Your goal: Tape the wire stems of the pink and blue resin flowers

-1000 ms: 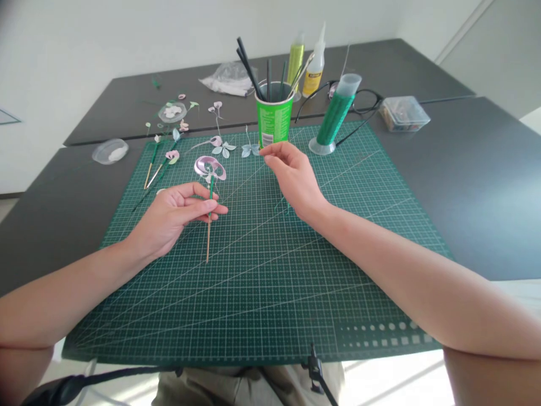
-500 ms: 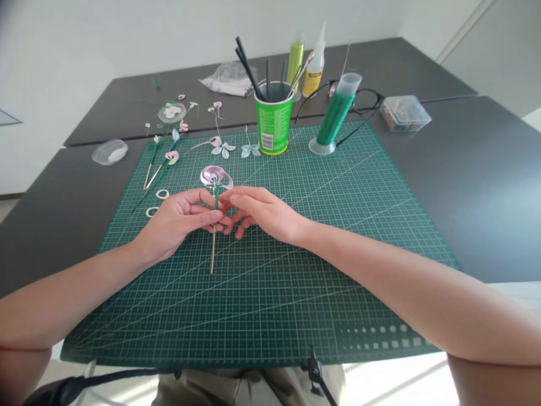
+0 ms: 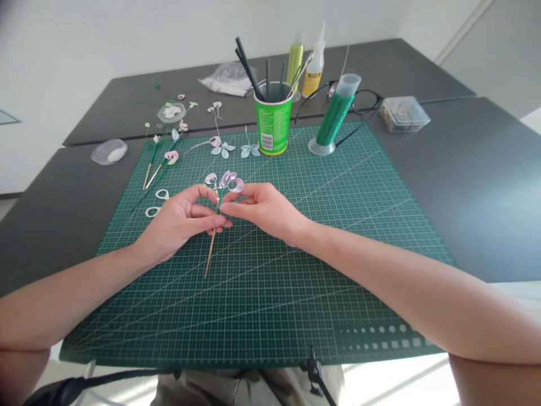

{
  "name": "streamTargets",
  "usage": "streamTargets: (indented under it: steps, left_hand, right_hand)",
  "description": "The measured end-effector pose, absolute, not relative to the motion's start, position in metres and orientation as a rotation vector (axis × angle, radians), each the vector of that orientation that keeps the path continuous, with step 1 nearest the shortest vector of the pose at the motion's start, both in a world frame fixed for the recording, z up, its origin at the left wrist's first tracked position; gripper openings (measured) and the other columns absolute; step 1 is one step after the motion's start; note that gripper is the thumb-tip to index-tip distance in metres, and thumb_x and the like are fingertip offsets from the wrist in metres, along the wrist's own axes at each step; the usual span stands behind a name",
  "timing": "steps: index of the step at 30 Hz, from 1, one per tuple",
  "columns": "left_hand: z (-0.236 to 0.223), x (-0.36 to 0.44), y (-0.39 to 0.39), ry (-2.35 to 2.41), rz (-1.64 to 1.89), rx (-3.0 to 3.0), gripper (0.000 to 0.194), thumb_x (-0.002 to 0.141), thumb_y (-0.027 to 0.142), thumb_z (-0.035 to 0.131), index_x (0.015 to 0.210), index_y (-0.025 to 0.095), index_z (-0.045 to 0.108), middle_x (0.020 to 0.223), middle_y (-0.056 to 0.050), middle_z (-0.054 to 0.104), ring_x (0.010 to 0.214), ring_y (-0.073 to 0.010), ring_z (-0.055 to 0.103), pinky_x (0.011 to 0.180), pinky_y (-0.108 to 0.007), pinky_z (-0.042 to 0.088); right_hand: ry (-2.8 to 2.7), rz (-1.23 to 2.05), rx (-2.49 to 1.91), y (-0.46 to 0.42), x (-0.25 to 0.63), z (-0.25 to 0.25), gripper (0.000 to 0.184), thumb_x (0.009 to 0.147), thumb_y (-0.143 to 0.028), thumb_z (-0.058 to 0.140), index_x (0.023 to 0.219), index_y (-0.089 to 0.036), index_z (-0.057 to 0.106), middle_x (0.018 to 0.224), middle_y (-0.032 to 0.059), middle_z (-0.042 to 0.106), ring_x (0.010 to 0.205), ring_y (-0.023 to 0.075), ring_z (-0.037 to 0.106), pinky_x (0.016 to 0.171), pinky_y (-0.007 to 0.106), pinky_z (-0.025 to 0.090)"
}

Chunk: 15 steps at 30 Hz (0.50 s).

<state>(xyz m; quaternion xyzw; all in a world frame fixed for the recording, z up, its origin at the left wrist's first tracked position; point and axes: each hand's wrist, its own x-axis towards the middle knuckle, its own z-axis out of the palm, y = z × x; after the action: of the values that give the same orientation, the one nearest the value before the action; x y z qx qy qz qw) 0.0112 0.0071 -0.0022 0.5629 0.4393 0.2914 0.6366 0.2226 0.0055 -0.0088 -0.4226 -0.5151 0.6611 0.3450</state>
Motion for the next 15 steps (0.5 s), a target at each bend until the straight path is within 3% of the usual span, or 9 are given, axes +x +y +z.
streamTargets:
  steps: [7, 15]
  left_hand:
    - [-0.0027, 0.0113, 0.0063, 0.986, 0.636, 1.289, 0.041, 0.081, 0.029, 0.090, 0.103, 0.024, 0.056, 0.079, 0.000, 0.085, 0.075, -0.0186, 0.081, 0.066, -0.025, 0.060]
    - [-0.0039, 0.0083, 0.0073, 0.924, 0.620, 1.353, 0.030, 0.093, 0.045, 0.080, 0.108, 0.021, 0.070, 0.089, -0.006, 0.086, 0.083, -0.0200, 0.081, 0.078, -0.031, 0.063]
  right_hand:
    - [-1.191, 1.869, -1.049, 0.0048, 0.2225, -0.0078, 0.032, 0.069, -0.035, 0.097, 0.078, -0.015, 0.074, 0.057, -0.0054, 0.062, 0.047, 0.0028, 0.028, 0.045, 0.025, 0.011]
    - [-1.198, 1.853, -0.915, 0.0109, 0.2262, -0.0106, 0.024, 0.072, -0.031, 0.096, 0.081, -0.015, 0.079, 0.050, -0.0093, 0.051, 0.045, 0.0023, 0.023, 0.043, 0.025, 0.008]
